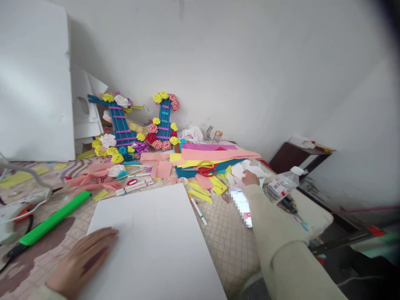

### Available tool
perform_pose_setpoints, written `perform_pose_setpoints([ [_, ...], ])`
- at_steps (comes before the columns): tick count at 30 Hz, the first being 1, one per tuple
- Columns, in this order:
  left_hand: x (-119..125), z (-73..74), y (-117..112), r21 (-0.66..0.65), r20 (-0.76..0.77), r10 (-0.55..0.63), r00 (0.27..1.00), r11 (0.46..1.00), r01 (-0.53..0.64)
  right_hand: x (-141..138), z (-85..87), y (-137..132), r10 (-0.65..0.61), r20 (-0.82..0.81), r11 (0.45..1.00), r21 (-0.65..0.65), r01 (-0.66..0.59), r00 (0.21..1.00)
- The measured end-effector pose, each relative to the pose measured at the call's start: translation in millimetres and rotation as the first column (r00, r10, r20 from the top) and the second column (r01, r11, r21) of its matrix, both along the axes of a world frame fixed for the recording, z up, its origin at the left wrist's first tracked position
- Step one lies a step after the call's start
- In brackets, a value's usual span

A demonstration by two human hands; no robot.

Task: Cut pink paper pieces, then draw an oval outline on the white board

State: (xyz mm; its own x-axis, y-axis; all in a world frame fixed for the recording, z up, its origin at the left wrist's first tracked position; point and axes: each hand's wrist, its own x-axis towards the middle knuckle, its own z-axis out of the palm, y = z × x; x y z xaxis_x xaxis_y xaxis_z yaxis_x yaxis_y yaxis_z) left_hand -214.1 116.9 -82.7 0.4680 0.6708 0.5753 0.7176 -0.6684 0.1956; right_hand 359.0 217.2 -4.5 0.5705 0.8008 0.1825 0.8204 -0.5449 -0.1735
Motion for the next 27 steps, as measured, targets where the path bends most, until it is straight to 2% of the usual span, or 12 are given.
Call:
perform_pose_setpoints([
  [4,-0.2,3.3,1.1,-0.020,-0.075,-0.031,0.997,0.999,0.030,4.6,3.6,2.5,-0.023,0.035,1.000,0.013,0.022,0.999],
  [8,1.3,-0.2,0.6,-0.039,0.013,0.014,1.000,0.999,-0.014,12.2,10.2,3.9,0.023,0.052,1.000,0.017,-0.024,0.998],
  [11,2.1,-5.6,0.0,-0.061,0.053,0.018,0.998,0.998,-0.015,16.9,11.7,2.0,0.035,0.052,0.999,-0.042,-0.032,0.998],
  [14,1.5,-9.0,0.9,-0.063,0.070,0.017,0.997,0.998,-0.012,14.5,11.4,-2.7,0.044,0.053,0.993,-0.107,-0.038,0.998],
  [16,0.9,-9.6,1.8,-0.057,0.076,0.016,0.997,0.998,-0.012,8.3,13.7,-5.7,0.062,0.071,0.993,-0.100,-0.054,0.996],
  [22,2.1,-5.4,2.1,-0.051,0.057,0.009,0.998,0.999,-0.006,-14.1,42.2,-5.5,0.130,0.106,0.989,0.064,-0.137,0.986],
  [27,3.4,-0.1,1.8,-0.027,0.052,0.005,0.999,1.000,-0.004,-17.3,68.5,5.0,0.202,-0.029,0.968,0.159,-0.195,0.979],
])
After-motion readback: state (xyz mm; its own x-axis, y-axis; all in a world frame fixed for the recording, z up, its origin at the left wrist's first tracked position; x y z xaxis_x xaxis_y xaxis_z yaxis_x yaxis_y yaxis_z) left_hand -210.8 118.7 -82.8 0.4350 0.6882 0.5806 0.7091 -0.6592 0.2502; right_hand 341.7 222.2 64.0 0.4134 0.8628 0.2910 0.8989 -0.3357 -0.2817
